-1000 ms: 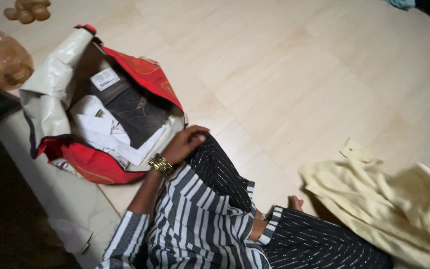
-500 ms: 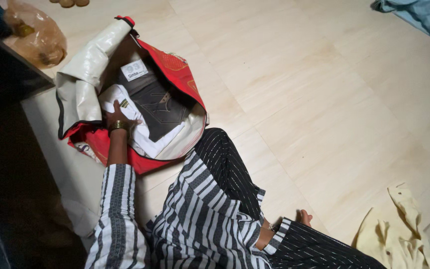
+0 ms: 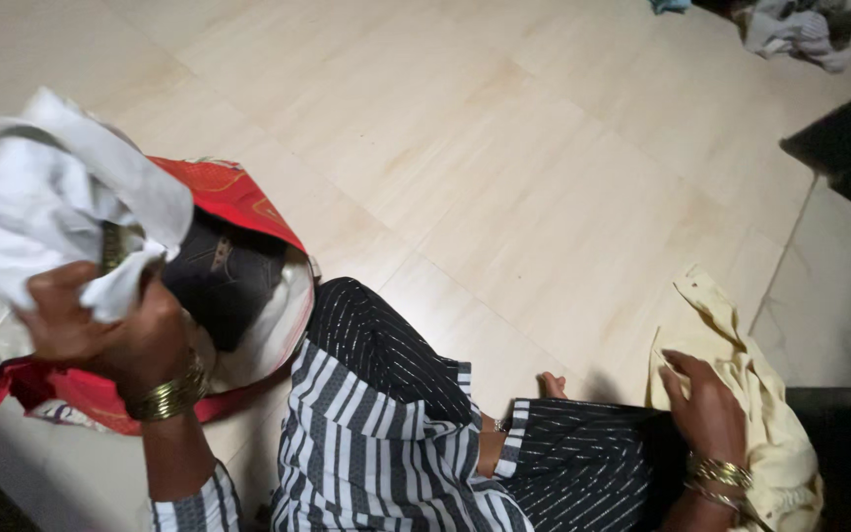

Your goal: The person folds a yellow shirt and a pair of white pants while sitting on the floor, then places them into a red bag.

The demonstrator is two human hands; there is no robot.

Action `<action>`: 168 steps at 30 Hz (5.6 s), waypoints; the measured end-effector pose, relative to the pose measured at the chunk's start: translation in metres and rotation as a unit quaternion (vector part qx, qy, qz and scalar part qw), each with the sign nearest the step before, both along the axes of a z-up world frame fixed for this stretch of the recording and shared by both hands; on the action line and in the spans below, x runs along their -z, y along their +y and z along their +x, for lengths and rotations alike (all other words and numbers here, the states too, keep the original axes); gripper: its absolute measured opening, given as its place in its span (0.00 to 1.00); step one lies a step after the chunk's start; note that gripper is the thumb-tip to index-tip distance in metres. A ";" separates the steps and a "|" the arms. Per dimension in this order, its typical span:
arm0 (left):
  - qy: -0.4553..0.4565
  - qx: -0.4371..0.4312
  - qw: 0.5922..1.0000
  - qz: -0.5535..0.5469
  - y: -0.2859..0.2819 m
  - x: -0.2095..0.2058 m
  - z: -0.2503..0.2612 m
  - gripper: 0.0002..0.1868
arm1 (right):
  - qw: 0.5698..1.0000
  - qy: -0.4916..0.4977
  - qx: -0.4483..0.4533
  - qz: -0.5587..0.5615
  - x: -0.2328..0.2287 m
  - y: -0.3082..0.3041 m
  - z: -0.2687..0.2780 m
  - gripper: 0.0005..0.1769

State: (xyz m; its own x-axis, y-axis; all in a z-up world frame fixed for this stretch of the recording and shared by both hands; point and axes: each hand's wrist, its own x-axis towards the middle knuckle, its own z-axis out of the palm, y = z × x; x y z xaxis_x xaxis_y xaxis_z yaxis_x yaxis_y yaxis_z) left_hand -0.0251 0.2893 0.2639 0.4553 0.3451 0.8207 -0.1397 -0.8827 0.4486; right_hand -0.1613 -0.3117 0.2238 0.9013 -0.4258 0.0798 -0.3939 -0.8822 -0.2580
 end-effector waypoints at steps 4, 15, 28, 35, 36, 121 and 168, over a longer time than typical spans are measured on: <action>-0.084 0.183 0.974 -0.101 -0.071 -0.073 -0.003 0.22 | 0.990 -0.074 -0.104 0.065 0.004 0.048 0.028 0.14; 0.347 0.506 0.778 -0.134 -0.278 0.099 0.110 0.36 | 0.922 0.085 0.031 0.376 0.156 0.036 0.067 0.17; 0.427 0.516 0.737 -0.087 -0.280 0.312 0.054 0.21 | 0.980 -0.054 0.047 0.187 0.165 0.071 0.108 0.13; 0.426 0.510 0.737 -0.122 -0.283 0.287 0.052 0.15 | 0.990 -0.050 -0.054 0.118 0.189 0.133 0.149 0.22; 0.439 0.506 0.732 -0.119 -0.280 0.284 0.051 0.15 | 0.991 -0.074 -0.067 0.089 0.193 0.139 0.149 0.26; 0.446 0.621 0.641 -0.059 -0.301 0.252 0.050 0.14 | 0.923 -0.146 0.051 0.351 0.272 0.116 0.150 0.10; 0.457 0.604 0.652 0.020 -0.341 0.152 0.042 0.35 | 0.828 -0.237 -0.002 0.508 0.129 0.085 0.144 0.08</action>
